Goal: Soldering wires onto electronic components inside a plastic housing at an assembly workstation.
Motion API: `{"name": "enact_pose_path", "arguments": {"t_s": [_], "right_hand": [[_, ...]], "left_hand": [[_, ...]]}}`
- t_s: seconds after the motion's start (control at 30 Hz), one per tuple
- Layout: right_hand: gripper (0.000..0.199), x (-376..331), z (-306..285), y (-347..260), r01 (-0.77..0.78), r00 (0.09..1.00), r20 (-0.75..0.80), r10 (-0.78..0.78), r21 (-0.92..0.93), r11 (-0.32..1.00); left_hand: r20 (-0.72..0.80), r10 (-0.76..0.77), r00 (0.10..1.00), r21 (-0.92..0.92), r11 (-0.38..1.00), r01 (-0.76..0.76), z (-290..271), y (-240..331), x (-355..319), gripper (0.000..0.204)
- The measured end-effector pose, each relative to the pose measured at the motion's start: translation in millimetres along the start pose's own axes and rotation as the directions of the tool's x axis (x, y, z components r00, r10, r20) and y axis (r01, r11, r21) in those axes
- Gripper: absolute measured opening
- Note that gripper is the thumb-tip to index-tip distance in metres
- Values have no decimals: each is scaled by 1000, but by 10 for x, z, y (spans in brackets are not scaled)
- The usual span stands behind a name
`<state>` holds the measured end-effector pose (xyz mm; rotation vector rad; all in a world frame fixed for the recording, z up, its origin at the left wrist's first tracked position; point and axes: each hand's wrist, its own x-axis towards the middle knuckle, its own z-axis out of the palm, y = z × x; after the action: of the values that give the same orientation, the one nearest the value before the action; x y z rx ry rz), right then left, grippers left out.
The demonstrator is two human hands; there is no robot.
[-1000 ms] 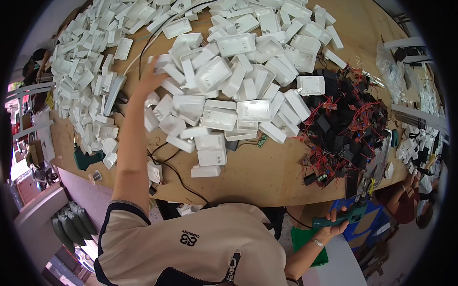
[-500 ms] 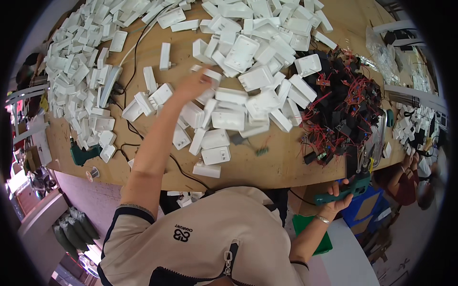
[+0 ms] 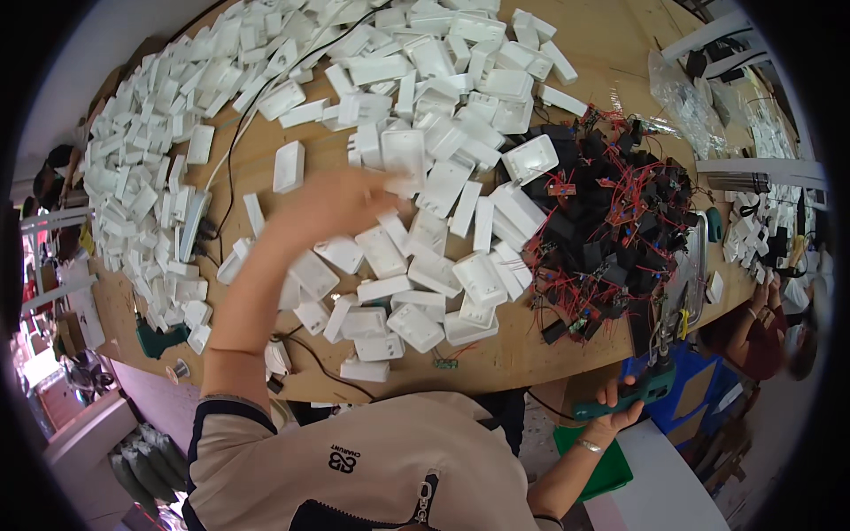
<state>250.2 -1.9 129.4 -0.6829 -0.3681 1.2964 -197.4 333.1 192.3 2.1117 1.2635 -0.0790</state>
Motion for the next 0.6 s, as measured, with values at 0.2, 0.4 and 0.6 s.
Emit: {"name": "enact_pose_path", "arguments": {"t_s": [0.2, 0.4, 0.6], "right_hand": [[66, 41, -61, -66, 23, 1000, -9, -23, 0, 1000], [63, 15, -42, -55, 98, 991, -99, -94, 35, 995], [64, -36, -121, -44, 72, 995, -79, -66, 75, 995]], "left_hand": [[-454, 0, 891, -153, 985, -78, -597, -772, 1672, 45], [-604, -38, 796, 190, 963, 190, -348, -870, 2828, 69], [-148, -172, 974, 20, 984, 177, -162, -713, 2740, 65]]}}
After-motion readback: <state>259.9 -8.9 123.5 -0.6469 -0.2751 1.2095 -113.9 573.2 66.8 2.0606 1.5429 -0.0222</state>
